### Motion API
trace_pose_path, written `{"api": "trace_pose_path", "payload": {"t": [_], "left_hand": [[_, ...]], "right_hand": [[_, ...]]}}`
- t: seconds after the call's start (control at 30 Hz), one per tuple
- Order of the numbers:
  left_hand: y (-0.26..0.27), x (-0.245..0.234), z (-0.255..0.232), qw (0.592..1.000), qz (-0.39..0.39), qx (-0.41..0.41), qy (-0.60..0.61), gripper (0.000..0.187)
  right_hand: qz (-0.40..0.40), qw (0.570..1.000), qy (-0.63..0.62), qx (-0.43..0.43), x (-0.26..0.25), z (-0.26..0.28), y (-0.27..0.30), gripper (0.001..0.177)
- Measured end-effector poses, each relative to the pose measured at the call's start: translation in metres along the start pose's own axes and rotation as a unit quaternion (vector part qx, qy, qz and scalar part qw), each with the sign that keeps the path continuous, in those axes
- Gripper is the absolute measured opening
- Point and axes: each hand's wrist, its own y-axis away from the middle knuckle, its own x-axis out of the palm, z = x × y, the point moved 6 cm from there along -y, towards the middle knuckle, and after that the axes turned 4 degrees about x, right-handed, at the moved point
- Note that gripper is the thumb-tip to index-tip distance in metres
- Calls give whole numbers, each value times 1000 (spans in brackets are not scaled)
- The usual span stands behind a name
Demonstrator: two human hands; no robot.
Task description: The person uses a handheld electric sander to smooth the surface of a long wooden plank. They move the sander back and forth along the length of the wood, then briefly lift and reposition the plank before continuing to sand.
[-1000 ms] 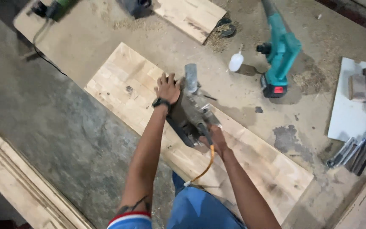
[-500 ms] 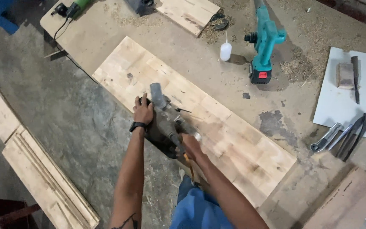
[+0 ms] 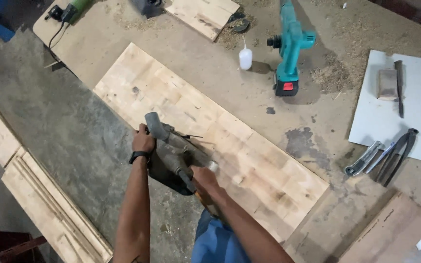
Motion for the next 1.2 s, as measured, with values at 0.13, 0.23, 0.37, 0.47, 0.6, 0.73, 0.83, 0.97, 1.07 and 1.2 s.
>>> {"api": "trace_pose_path", "payload": {"t": [0.13, 0.23, 0.37, 0.47, 0.6, 0.73, 0.83, 0.97, 1.07, 1.2], "left_hand": [[-5, 14, -26, 999, 7, 1, -32, 33], [-7, 30, -55, 998, 15, 14, -52, 29], [-7, 42, -94, 998, 29, 35, -47, 22], [3, 44, -131, 997, 29, 63, -32, 18], [-26, 74, -144, 995, 28, 74, -53, 27], [-31, 89, -183, 992, 41, 88, -80, 27], [-37, 106, -207, 987, 62, 86, -120, 38], [-27, 126, -238, 982, 95, 97, -133, 64], [-24, 150, -250, 974, 107, 120, -162, 68], [18, 157, -281, 963, 145, 188, -126, 67]], "right_hand": [[-14, 998, -55, 1, 0, -32, -3, 24], [-30, 997, -64, 31, -44, -21, 27, 19], [-26, 993, -111, 36, -82, -20, 36, 27], [-32, 991, -105, 73, -103, -30, 42, 29], [-28, 988, -113, 98, -118, -48, 36, 28], [-29, 981, -136, 136, -146, -56, 36, 36], [-46, 957, -217, 187, -176, -63, 49, 34], [-90, 914, -344, 196, -177, -134, 40, 28], [-103, 909, -365, 170, -177, -204, 47, 28], [-136, 891, -409, 139, -172, -304, 70, 31]]}}
